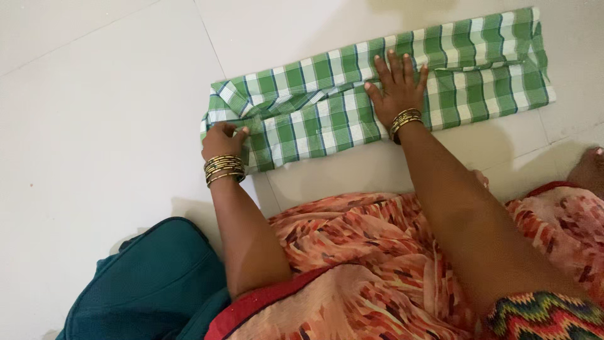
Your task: The person folds a green checkered shirt while sitting on the floor, smoothing the fabric by hand and tucking the sleeves and sides to create a rectangular shape.
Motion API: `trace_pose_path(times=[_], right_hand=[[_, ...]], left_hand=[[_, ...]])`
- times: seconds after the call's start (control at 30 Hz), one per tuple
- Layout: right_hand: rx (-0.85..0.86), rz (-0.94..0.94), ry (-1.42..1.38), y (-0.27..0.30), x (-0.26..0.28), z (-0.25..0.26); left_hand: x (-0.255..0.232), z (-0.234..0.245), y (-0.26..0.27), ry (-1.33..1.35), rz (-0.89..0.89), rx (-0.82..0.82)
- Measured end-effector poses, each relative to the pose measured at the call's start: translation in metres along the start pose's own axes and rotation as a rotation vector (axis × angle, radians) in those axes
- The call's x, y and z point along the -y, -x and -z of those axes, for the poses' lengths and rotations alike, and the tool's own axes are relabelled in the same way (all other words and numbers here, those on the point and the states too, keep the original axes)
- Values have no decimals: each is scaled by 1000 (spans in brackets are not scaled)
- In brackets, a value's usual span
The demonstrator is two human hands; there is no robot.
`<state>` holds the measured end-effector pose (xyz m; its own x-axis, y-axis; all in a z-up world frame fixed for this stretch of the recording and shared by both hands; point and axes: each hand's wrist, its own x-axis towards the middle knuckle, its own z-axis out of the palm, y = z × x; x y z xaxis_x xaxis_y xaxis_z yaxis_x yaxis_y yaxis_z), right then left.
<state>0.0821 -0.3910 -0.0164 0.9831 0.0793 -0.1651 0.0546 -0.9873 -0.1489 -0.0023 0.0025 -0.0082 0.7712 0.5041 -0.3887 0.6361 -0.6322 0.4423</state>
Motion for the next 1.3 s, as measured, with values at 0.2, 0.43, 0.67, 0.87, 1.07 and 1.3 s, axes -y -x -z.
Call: trace_pose_path(times=[0.2,0.43,0.67,0.87,1.07,1.3], right_hand=[[-27,14,5,-4,-3,-5],[-9,11,-11,-1,-4,-4],[-10,10,-20,-4,-6,-6],[-20,19,-36,-2,-6,-7],[-26,15,-33,-3,-7,-8],[-26,16,-26,-3,-5,-6]], left_hand=[[4,-8,-6,35,-23,38],[7,-5,-6,161,-46,79],[3,1,-4,153,-14,153],[5,-4,-8,47,-56,117],[7,-5,-9,53,-101,101],[9,-10,-12,52,-86,97]])
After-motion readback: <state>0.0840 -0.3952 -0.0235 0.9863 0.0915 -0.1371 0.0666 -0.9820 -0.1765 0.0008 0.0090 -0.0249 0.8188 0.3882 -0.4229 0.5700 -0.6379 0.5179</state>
